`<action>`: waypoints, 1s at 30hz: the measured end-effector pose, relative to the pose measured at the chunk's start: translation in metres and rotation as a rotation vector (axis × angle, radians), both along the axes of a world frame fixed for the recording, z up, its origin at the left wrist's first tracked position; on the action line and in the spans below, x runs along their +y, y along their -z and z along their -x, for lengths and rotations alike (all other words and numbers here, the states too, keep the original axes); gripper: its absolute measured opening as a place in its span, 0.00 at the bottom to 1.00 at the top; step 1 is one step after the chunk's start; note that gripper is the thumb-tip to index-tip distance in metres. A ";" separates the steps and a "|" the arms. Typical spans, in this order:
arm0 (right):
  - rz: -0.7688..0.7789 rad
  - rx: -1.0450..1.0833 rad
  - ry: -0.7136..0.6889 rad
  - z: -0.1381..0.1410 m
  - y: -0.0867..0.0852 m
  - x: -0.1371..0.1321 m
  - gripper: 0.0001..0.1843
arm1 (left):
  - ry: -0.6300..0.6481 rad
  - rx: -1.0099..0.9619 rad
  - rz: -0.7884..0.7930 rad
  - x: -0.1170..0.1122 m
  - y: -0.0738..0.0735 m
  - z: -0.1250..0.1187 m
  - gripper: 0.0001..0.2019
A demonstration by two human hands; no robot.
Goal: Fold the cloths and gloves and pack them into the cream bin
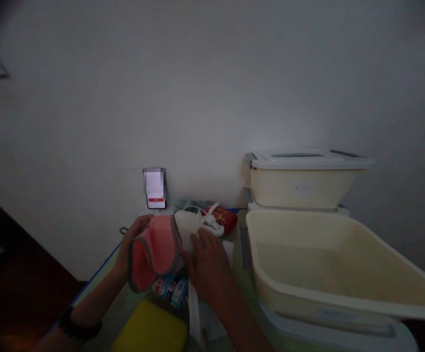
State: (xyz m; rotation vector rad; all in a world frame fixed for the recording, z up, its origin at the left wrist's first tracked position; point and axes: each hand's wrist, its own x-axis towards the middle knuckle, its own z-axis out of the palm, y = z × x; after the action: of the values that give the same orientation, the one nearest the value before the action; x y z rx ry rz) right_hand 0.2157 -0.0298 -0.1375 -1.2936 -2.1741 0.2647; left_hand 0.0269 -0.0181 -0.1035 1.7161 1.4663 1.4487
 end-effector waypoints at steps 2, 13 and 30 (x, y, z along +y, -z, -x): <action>-0.005 0.048 -0.025 -0.002 0.001 0.001 0.26 | 0.014 0.012 -0.009 0.018 0.007 -0.010 0.09; -0.054 0.266 -0.074 -0.007 0.003 0.010 0.28 | 0.115 0.071 0.028 0.050 0.036 -0.016 0.07; 0.111 1.043 0.189 -0.008 -0.004 0.011 0.16 | 0.343 0.237 0.073 0.052 0.024 -0.016 0.10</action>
State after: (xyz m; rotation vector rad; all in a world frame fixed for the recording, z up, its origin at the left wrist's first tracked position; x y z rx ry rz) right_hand 0.2235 -0.0190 -0.1335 -1.0439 -1.1576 0.7838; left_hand 0.0432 0.0341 -0.1279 2.0280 1.2384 1.0314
